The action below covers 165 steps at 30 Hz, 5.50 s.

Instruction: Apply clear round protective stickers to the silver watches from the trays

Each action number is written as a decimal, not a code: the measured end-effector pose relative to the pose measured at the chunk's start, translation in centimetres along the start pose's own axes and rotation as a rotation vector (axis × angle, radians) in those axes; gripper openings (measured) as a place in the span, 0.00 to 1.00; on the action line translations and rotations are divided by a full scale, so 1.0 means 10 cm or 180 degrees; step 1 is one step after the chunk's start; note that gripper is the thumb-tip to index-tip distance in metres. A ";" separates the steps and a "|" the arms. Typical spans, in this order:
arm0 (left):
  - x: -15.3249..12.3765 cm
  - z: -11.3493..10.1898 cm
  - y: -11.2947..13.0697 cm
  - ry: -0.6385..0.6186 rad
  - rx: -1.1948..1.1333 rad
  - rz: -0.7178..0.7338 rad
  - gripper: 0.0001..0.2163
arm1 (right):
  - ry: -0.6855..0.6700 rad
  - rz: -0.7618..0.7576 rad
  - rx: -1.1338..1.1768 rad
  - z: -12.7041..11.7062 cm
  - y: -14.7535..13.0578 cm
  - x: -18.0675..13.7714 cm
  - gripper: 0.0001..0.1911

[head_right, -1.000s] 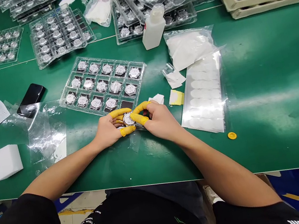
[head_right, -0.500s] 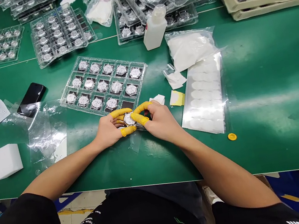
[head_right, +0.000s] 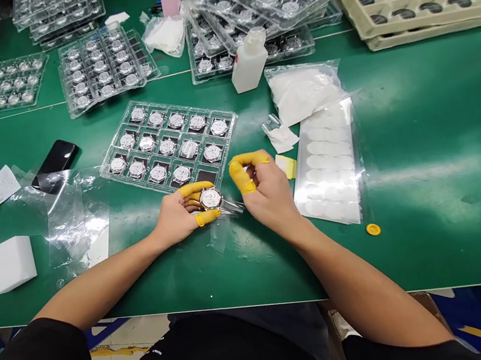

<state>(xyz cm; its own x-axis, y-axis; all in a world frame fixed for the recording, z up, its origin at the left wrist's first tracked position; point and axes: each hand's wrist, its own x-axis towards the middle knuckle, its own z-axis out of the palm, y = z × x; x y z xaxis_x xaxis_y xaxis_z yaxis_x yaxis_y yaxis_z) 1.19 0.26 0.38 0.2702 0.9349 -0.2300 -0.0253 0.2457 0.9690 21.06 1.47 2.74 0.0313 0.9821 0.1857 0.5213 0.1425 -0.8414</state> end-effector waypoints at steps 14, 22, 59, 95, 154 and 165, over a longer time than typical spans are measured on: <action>-0.01 0.01 0.01 0.0042 -0.0065 -0.0005 0.30 | -0.0259 0.0023 -0.0253 -0.24 0.14 0.20 0.27; -0.01 0.01 0.03 0.0045 -0.0015 0.0015 0.29 | 0.0094 0.0512 -0.0099 -0.56 0.16 0.34 0.18; -0.01 0.00 0.05 -0.0237 -0.0299 -0.0088 0.34 | -0.1971 -0.1057 0.1391 0.00 0.17 0.14 0.14; -0.04 0.01 0.03 -0.0196 0.0092 0.0074 0.27 | -0.1639 0.0876 0.1990 0.07 0.02 0.04 0.36; -0.14 0.06 -0.11 -0.0272 0.1310 0.1492 0.22 | -0.0193 0.0992 0.1723 -0.02 0.06 0.33 0.20; -0.16 0.10 -0.23 -0.0329 0.2022 0.2789 0.13 | -0.0517 -0.0206 -0.1760 0.29 -0.21 0.24 0.16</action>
<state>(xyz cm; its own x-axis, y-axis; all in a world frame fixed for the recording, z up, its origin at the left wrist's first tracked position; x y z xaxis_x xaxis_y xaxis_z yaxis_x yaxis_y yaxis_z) 1.78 -2.08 -1.43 0.4812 0.6876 0.5438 0.2457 -0.7012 0.6693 17.57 3.87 3.44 -0.1241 0.9861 0.1109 0.8872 0.1603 -0.4327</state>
